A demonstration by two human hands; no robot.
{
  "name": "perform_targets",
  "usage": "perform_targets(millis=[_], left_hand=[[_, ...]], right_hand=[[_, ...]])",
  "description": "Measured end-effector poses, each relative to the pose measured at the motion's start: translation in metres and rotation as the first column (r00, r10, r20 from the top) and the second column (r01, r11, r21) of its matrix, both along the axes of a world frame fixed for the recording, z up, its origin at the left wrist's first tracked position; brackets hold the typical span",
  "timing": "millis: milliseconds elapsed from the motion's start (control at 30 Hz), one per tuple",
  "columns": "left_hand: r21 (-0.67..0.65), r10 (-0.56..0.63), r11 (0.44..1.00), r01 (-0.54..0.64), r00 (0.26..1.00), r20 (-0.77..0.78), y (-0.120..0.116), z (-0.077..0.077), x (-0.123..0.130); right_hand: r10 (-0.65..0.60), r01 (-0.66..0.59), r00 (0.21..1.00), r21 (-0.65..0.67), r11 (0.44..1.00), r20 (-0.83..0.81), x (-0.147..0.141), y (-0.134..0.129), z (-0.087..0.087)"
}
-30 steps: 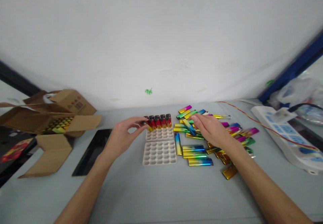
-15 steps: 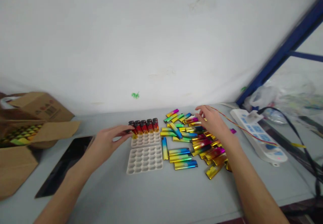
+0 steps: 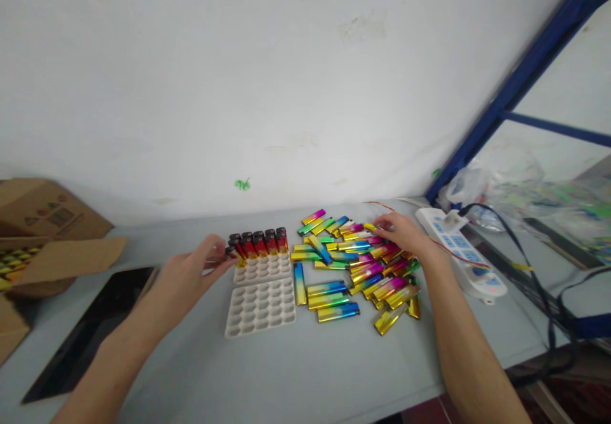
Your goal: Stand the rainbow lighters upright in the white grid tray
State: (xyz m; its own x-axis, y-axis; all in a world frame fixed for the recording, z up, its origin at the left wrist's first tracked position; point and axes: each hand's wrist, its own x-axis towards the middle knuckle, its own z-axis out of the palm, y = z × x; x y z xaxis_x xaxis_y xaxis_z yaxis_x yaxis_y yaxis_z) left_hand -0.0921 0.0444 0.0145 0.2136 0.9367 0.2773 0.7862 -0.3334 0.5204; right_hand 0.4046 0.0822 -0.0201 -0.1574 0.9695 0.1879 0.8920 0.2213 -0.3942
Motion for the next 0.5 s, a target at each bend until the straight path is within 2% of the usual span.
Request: perform_targets(millis=[100,167,233,300,333,400,500], left_hand=[[0.058,-0.011,0.998,0.014,0.999,-0.046,-0.003,0.008,0.001],[0.2,0.048,0.979,-0.038,0.998,-0.047,-0.01,0.015,0.005],[0.349,0.104,0.932,-0.098,0.995,0.001,-0.019,0.021,0.013],[0.392,0.071,0.915,-0.092,0.995,0.066,-0.029,0.024,0.025],[0.366,0.015,0.929,-0.052,0.995,0.101,-0.034,0.023,0.033],[0.249,-0.097,0.967,0.05,0.978,0.182,-0.042,0.018,0.048],[0.096,-0.164,0.986,0.138,0.909,0.384,-0.049,0.004,0.068]], right_hand=[[-0.025,0.025,1.0,0.014,1.0,-0.014,-0.002,-0.001,0.005],[-0.064,0.065,0.998,0.063,0.996,-0.026,-0.008,-0.002,0.011],[-0.071,0.087,0.99,0.135,0.987,-0.122,-0.021,-0.005,0.021],[0.007,0.054,0.954,0.193,0.98,-0.301,-0.041,-0.011,0.031],[0.081,-0.005,0.923,0.199,0.98,-0.375,-0.053,-0.015,0.036],[0.204,-0.128,0.89,0.206,0.97,-0.407,-0.08,-0.024,0.043],[0.371,-0.305,0.835,0.219,0.927,-0.406,-0.12,-0.038,0.047]])
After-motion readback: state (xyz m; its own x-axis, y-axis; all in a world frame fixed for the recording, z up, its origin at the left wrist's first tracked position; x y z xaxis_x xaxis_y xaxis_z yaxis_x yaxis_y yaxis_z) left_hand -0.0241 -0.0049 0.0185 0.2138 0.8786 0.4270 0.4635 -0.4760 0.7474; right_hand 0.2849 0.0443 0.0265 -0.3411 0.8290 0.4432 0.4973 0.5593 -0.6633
